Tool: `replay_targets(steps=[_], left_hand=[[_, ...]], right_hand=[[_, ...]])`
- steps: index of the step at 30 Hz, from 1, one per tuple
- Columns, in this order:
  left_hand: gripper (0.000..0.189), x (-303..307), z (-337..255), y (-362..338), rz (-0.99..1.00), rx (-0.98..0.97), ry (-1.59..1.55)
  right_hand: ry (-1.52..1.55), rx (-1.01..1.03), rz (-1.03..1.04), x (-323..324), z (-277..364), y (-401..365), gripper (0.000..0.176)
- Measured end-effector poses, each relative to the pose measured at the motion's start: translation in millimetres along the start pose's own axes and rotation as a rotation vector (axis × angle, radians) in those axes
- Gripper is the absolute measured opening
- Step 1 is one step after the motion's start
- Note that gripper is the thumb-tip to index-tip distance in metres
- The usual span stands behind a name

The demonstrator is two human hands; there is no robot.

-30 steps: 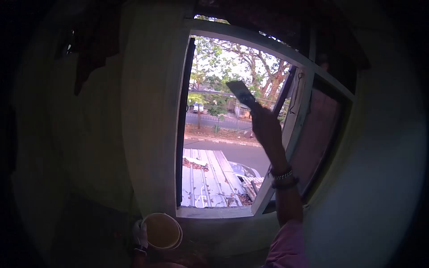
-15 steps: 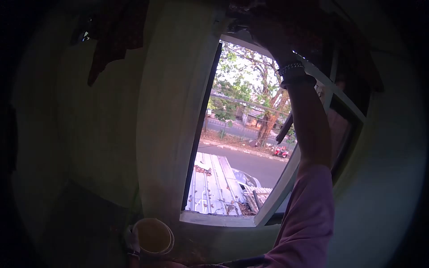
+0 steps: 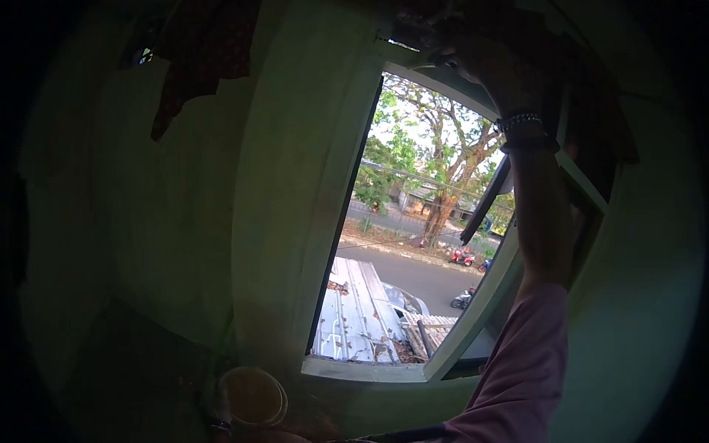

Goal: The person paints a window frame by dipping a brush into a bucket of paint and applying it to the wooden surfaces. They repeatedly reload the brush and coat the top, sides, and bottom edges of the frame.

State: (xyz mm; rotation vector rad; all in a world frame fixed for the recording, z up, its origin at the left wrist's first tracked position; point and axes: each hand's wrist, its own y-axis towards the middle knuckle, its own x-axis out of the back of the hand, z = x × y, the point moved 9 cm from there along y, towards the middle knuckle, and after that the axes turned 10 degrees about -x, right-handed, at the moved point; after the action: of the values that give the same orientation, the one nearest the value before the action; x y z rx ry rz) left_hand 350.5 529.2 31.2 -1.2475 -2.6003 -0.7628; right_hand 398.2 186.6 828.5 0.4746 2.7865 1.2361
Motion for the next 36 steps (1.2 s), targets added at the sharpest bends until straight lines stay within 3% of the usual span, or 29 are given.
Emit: replay_targets(steps=[3,5,8,9,11,14,17,19,21,24,26,28,30,33,35,36], left_hand=[[0.047,-7.0,11.8,6.9,0.065,0.044,-0.005],[0.05,-6.7,-4.3,9.9,0.123,0.025,-0.046],[0.056,-39.6,54.6,16.9,0.195,0.056,0.145],[0.058,-36.1,45.9,18.7,0.188,0.053,0.162],[0.061,-23.0,19.2,14.5,0.184,0.048,0.199],[0.061,-26.8,17.5,17.3,0.297,0.098,0.255],[0.061,-68.5,86.1,24.3,0.273,0.003,0.094],[0.06,-51.2,53.6,20.6,0.218,0.02,0.148],[0.057,-42.1,27.6,14.5,0.187,0.045,0.122],[0.052,-38.6,18.0,12.9,0.171,0.035,0.02],[0.048,-43.0,28.3,14.0,0.144,-0.002,-0.031],[0.045,-55.4,40.0,16.5,0.124,-0.053,-0.106],[0.041,-53.6,36.6,15.4,0.102,-0.069,-0.159],[0.037,-46.1,22.5,2.9,0.053,-0.093,-0.18],[0.035,-48.0,32.2,-2.1,0.013,-0.195,-0.132],[0.04,-52.3,27.2,-6.3,0.033,-0.153,-0.176]], right_hand=[[0.028,-0.074,-0.164,-1.9,-6.3,5.3,0.026],[-0.093,-0.161,-0.094,-18.0,-13.5,-5.3,0.026],[-0.146,-0.234,0.011,-41.0,-61.4,-43.4,0.025],[-0.164,-0.257,0.062,-34.8,-70.4,-59.9,0.025],[-0.203,-0.245,0.094,-11.3,-65.3,-81.3,0.025],[-0.321,-0.157,-0.075,3.1,-36.2,-79.2,0.024],[-0.224,-0.206,-0.012,-37.6,-72.7,-92.2,0.025],[-0.101,-0.264,0.084,-75.1,-104.5,-109.9,0.025],[-0.109,-0.461,0.345,-56.4,-120.6,-146.8,0.026],[-0.109,-0.505,0.318,-7.4,-94.7,-149.3,0.026],[-0.124,-0.352,0.159,0.4,-68.1,-132.6,0.026],[-0.137,-0.288,0.108,-19.6,-89.1,-125.6,0.026],[-0.133,-0.315,0.173,-79.9,-137.6,-136.6,0.026],[-0.166,-0.522,0.447,-90.5,-200.5,-185.0,0.026],[-0.16,-0.461,0.379,-56.6,-174.9,-185.3,0.025],[-0.156,-0.438,0.343,-41.8,-164.7,-182.6,0.025]])
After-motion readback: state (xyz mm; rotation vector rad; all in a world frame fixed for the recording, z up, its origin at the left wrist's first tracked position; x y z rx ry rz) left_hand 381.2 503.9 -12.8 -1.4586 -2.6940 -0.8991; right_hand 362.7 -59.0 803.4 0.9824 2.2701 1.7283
